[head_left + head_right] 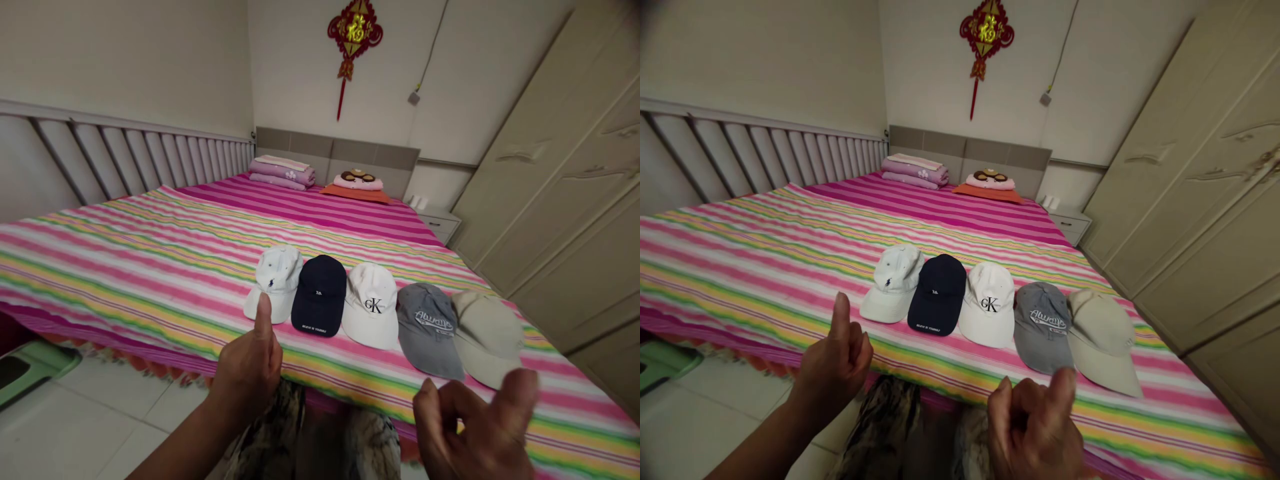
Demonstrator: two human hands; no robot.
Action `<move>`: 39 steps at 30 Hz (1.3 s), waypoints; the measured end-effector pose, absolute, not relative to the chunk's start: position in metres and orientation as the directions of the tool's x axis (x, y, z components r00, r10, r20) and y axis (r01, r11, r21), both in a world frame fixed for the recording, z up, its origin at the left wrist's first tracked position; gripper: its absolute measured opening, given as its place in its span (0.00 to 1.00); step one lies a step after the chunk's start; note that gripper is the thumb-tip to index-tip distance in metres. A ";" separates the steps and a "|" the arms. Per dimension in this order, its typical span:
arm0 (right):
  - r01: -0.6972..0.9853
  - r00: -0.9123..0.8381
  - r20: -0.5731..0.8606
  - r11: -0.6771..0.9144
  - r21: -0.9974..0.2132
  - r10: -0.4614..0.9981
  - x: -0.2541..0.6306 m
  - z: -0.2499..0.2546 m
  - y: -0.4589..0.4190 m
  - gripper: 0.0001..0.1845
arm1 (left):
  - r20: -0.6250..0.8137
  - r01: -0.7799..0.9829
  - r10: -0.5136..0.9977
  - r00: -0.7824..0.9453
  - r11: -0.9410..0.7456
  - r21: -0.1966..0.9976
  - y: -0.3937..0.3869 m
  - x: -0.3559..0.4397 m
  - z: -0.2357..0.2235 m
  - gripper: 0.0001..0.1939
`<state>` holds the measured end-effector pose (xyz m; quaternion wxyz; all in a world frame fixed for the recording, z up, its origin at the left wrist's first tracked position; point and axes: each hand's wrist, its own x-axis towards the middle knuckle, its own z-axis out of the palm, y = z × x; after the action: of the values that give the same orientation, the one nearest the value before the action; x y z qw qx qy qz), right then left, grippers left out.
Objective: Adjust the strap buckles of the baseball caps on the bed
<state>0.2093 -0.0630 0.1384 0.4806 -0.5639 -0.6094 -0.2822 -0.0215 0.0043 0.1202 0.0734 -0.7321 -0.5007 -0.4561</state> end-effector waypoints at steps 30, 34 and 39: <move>0.436 -0.233 -0.098 0.014 -0.900 0.968 0.161 -0.008 -0.009 0.12 | 0.067 0.140 0.878 -0.474 0.000 0.990 0.196 -0.051 0.056 0.27; 0.391 -0.240 -0.103 -0.001 -0.920 0.965 0.164 -0.004 -0.010 0.11 | 0.054 0.013 0.895 -0.442 -0.054 0.998 0.198 -0.061 0.052 0.08; 0.259 -0.155 -0.069 -0.027 -0.966 0.986 0.174 0.018 0.004 0.14 | 0.173 -0.065 0.839 -0.515 -0.240 0.969 0.143 -0.082 0.052 0.04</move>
<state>0.1736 0.0042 0.0184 0.3766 -0.5298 -0.5870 0.4826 -0.0816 0.1433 0.0523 -0.3250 -0.3696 -0.5240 -0.6951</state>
